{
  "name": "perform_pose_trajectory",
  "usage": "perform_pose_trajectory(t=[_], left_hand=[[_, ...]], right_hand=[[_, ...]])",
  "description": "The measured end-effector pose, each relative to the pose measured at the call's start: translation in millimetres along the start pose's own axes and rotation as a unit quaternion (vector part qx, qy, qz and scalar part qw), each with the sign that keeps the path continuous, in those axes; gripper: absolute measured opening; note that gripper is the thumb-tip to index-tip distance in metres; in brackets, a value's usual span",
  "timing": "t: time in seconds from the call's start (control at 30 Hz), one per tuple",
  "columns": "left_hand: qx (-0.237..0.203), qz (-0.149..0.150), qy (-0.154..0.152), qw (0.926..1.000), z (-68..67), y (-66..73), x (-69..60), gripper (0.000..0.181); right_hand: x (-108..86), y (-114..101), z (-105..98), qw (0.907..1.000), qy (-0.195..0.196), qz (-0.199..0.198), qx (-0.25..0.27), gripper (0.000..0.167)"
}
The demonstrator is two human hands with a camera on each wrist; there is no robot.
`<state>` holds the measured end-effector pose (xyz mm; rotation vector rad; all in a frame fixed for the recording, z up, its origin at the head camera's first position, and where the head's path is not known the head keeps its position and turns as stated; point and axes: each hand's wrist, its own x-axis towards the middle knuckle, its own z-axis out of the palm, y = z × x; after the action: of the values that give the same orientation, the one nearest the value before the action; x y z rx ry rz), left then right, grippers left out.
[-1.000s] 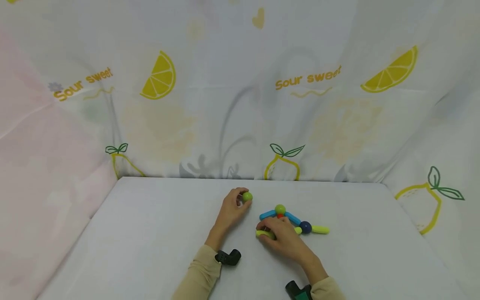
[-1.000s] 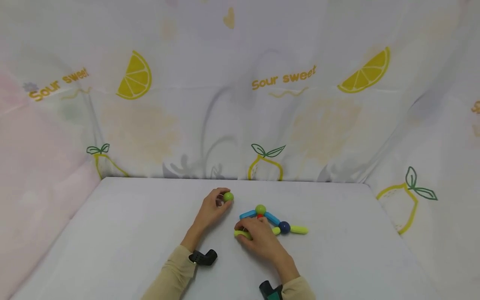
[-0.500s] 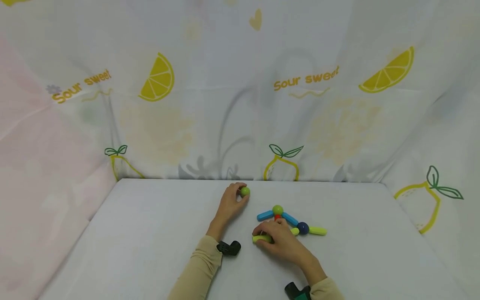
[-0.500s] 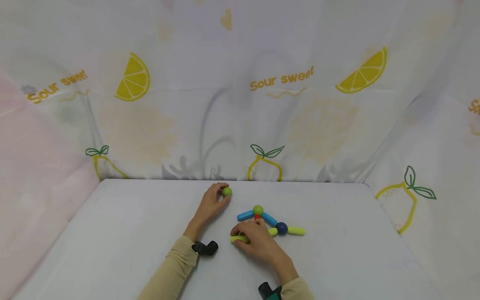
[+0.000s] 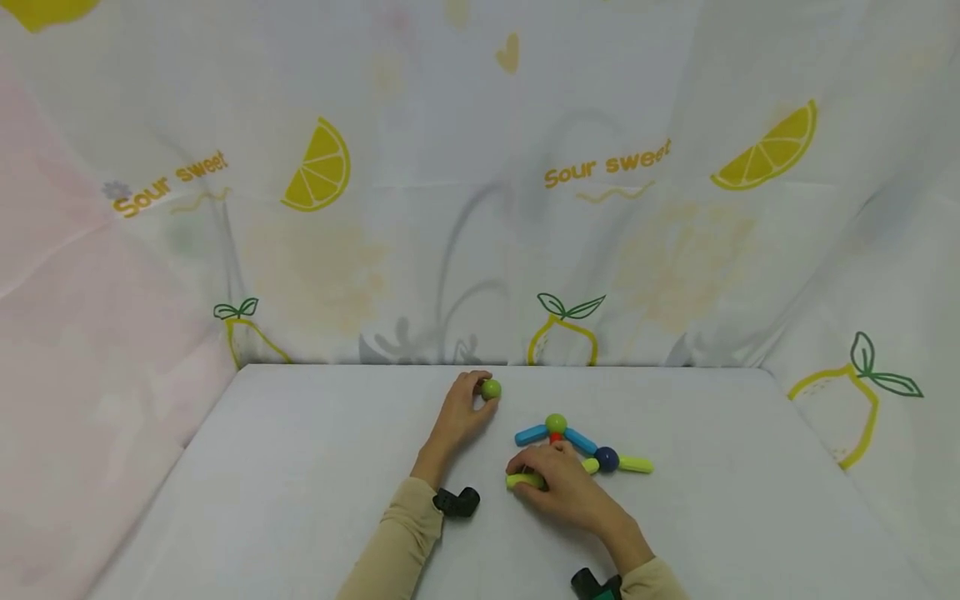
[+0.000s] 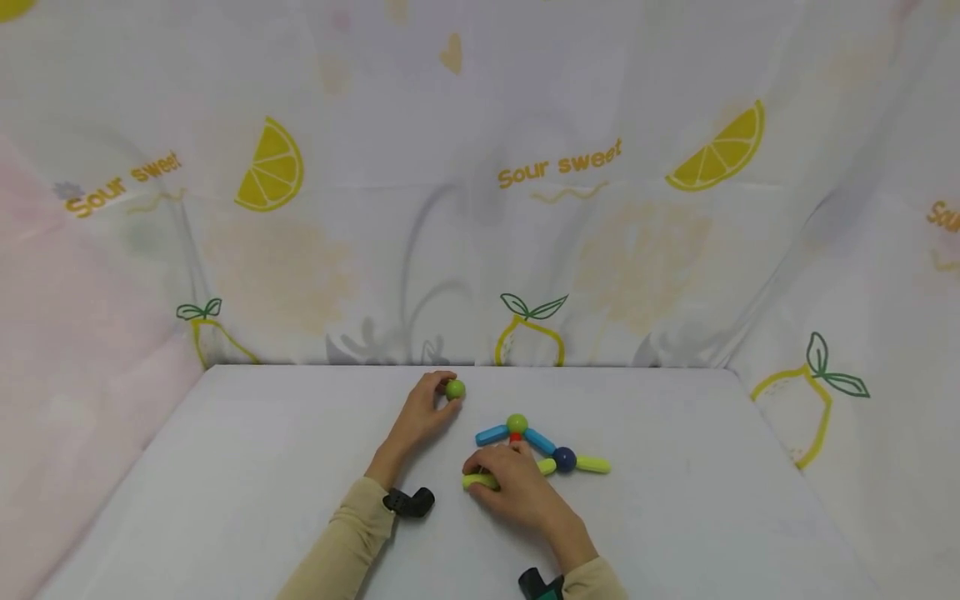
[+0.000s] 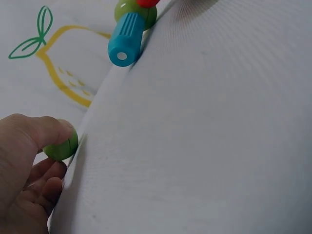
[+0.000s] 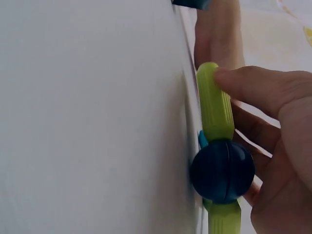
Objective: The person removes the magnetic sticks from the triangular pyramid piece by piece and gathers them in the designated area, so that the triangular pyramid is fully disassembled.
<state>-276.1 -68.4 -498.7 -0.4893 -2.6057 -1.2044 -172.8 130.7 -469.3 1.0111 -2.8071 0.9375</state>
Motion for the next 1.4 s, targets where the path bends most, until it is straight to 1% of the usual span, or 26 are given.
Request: perform_pose_trajectory(t=[0.1,0.23,0.37,0.43,0.53,0.6,0.67,0.7,0.77,0.8,0.87,0.93,1.0,1.07,1.13,1.2,1.27,1.4], left_hand=[[-0.006,-0.013,-0.005,0.9999,-2.1,0.8,-2.0,0.043],[-0.024,-0.028,-0.005,0.9993,-5.9,-0.7,-6.5,0.045],[-0.037,-0.02,0.004,0.9991,-6.7,-0.7,-12.2,0.044],[-0.038,-0.019,0.013,0.999,-6.7,1.6,-18.0,0.04],[-0.03,-0.023,0.024,0.999,-7.9,7.2,-28.5,0.027],[-0.018,-0.027,0.019,0.9993,-10.0,12.5,-35.3,0.018],[-0.004,-0.017,0.001,0.9998,-12.1,16.9,-40.3,0.012],[0.002,-0.009,-0.014,0.9999,-13.5,19.5,-42.7,0.01],[0.012,0.015,-0.057,0.9982,-16.1,24.5,-47.5,0.008],[0.012,0.028,-0.081,0.9962,-17.7,27.2,-50.0,0.007],[0.008,0.045,-0.127,0.9908,-20.1,31.7,-54.7,0.008],[-0.003,0.059,-0.175,0.9827,-22.2,37.3,-58.3,0.009],[-0.006,0.072,-0.211,0.9748,-21.7,42.5,-60.6,0.011],[-0.005,0.09,-0.237,0.9674,-19.7,47.4,-61.9,0.014],[0.007,0.106,-0.251,0.9622,-16.7,51.8,-63.2,0.018],[0.022,0.114,-0.253,0.9605,-13.6,55.2,-64.6,0.02],[0.036,0.115,-0.25,0.9607,-10.7,57.0,-66.0,0.021],[0.054,0.111,-0.233,0.9647,-7.6,58.2,-67.9,0.021]], right_hand=[[-1.3,2,-3,1.0,0.002,0.005,0.006,0.018],[-2.3,5,-7,0.9997,0.015,-0.001,0.021,0.017],[-4.4,7,-13,0.9987,0.025,-0.002,0.043,0.015],[-6.5,8,-17,0.9987,0.032,0.004,0.038,0.013],[-9.2,9,-25,0.9991,0.031,0.026,0.014,0.01],[-11.3,11,-30,0.9991,0.022,0.036,0.0,0.009],[-13.4,14,-35,0.9988,0.003,0.048,0.0,0.009],[-14.6,15,-37,0.9987,-0.008,0.051,0.004,0.009],[-17.3,18,-40,0.998,-0.03,0.053,0.019,0.011],[-18.6,18,-42,0.9971,-0.043,0.056,0.028,0.012],[-20.0,19,-43,0.9955,-0.062,0.059,0.04,0.017],[-21.3,19,-43,0.9944,-0.073,0.057,0.05,0.02],[-22.1,19,-42,0.9949,-0.071,0.05,0.052,0.021],[-22.0,19,-41,0.9962,-0.061,0.04,0.048,0.021],[-21.2,19,-39,0.9971,-0.051,0.03,0.048,0.02],[-20.0,19,-37,0.9975,-0.045,0.025,0.048,0.02],[-18.9,19,-34,0.9975,-0.044,0.023,0.051,0.02],[-17.4,18,-31,0.9976,-0.042,0.025,0.049,0.019]])
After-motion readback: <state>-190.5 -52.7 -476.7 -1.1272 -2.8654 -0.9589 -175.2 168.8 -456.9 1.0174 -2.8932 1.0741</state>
